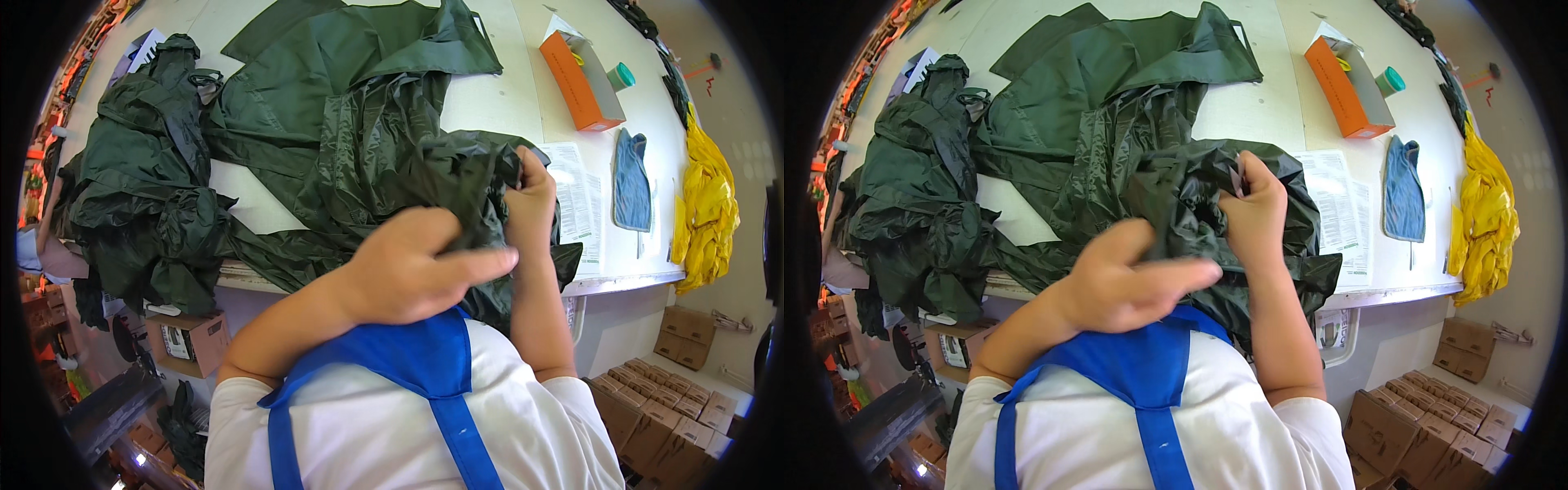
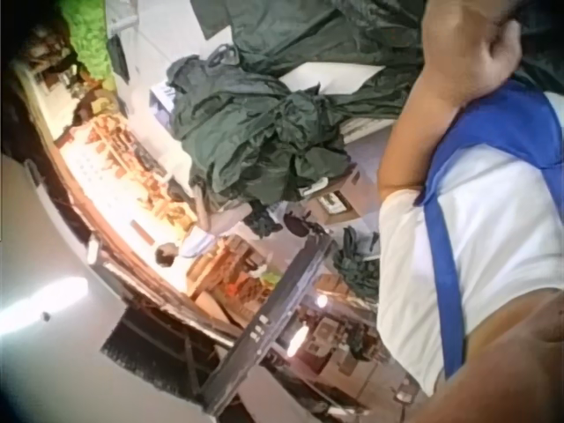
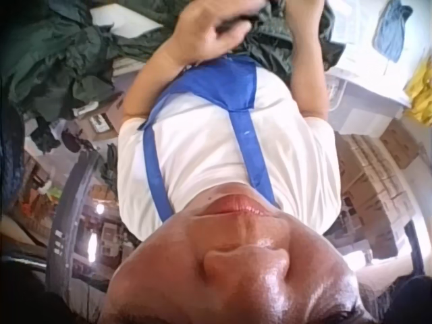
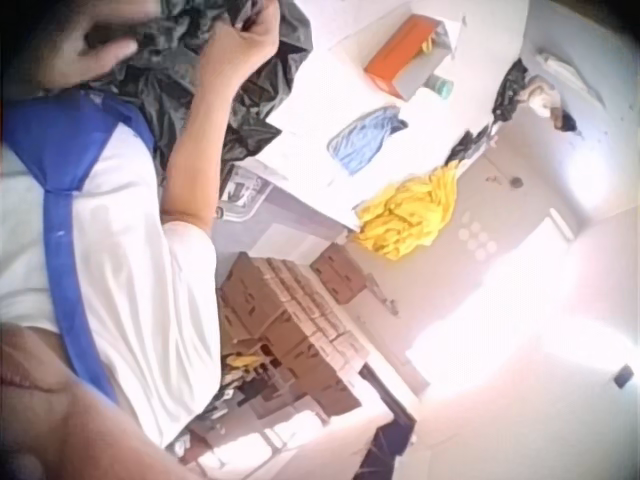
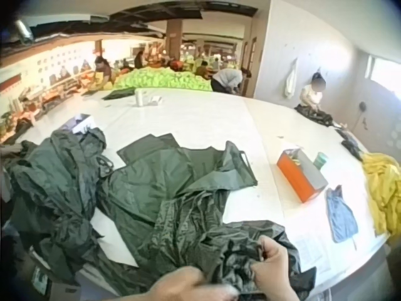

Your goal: The person retrieves a dark green jacket from a white basket, places it on a table, and folds it by hand. They smooth the fabric, fold the sleeves inward, and fold the body into a compact rectangle.

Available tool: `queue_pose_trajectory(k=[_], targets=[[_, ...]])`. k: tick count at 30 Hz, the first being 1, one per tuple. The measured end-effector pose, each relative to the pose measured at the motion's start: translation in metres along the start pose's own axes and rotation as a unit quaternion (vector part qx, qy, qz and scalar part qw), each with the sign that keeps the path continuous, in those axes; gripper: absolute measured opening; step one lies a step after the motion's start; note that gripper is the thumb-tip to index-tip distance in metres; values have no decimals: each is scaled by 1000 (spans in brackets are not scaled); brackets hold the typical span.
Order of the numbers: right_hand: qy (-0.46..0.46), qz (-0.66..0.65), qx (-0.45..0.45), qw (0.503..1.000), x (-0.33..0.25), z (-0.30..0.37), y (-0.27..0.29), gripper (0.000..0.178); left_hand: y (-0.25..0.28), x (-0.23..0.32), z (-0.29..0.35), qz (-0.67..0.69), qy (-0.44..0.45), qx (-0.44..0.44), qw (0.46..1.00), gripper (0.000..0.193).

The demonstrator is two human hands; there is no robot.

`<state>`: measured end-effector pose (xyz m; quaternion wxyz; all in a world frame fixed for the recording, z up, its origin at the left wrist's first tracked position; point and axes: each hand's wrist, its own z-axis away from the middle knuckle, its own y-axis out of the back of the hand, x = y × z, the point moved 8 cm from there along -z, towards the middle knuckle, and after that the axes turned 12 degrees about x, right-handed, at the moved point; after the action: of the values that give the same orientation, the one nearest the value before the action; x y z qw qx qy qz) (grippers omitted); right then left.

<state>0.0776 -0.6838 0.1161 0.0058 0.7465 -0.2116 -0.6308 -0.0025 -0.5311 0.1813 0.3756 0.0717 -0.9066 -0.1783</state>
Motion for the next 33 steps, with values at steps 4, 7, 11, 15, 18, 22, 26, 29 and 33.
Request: queue_pose_trajectory(k=[4, 7, 11, 15, 18, 22, 26, 29, 33], targets=[[76, -22, 84, 993, -9, 1, 7, 21, -1, -27, 6, -212, 8, 9, 977, 30], [306, 37, -52, 950, -76, 51, -21, 21, 42, -91, 6, -236, 140, 121, 954, 16], [222, -58, -183, 956, -56, 76, -51, 27, 79, -124, 23, -240, 158, 187, 939, 23], [105, 169, 2, 980, 11, 4, 15, 27, 159, -157, 39, -130, 503, 117, 846, 19], [3, 340, 12, 941, 93, -31, 91, 56, 239, -185, 3, 109, 432, 196, 874, 28], [-110, 368, -132, 914, 164, -15, 127, 50, 258, -167, -94, 592, 192, 70, 780, 41], [-188, 184, -21, 964, 151, -34, 152, 21, 161, -226, -74, 230, 355, 135, 896, 54], [-69, 244, 133, 958, 148, -83, 223, 22, 82, -236, -4, 86, 341, -101, 931, 30], [-51, 560, 113, 819, 201, -154, 296, 28, 35, -278, 161, -355, 402, -242, 809, 67]])
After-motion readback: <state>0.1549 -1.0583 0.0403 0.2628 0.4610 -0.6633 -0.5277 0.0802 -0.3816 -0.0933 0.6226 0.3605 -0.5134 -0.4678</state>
